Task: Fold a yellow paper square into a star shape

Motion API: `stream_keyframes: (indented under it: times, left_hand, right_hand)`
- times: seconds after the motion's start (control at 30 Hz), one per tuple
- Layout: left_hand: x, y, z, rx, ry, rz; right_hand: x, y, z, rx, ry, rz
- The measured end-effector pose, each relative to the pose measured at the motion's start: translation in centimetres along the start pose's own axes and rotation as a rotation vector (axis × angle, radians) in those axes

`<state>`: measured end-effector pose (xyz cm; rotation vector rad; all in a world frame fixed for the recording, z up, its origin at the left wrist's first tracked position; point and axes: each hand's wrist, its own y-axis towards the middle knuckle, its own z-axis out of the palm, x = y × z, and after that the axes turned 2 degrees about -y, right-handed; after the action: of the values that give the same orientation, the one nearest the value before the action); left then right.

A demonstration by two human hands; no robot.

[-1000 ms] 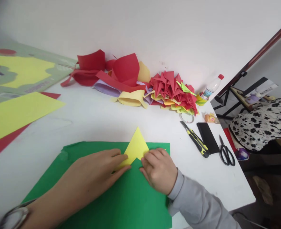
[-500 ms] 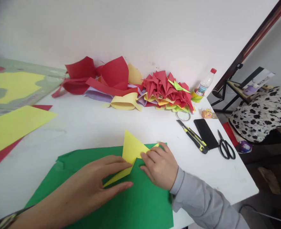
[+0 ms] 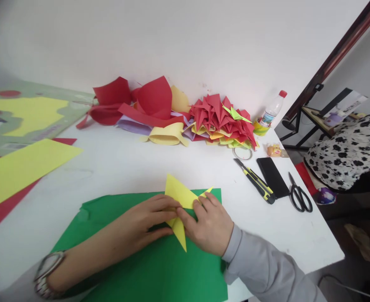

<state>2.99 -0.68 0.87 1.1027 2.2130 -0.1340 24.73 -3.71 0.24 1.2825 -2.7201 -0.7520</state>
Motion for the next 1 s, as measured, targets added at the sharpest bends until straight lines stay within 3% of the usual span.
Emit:
stream_keyframes:
  times: [0.23, 0.6, 1.0]
  left_hand:
    - [1.3, 0.3, -0.8, 0.025, -0.047, 0.11]
    - [2.1, 0.3, -0.7, -0.073, -0.098, 0.26]
    - [2.1, 0.1, -0.8, -0.069, -0.104, 0.225]
  right_hand:
    - [-0.3, -0.2, 0.2, -0.039, 0.038, -0.002]
    - [-0.7, -0.3, -0.1, -0.008, 0.115, 0.023]
    - [-1.0, -0.4, 0.0, -0.004, 0.175, 0.046]
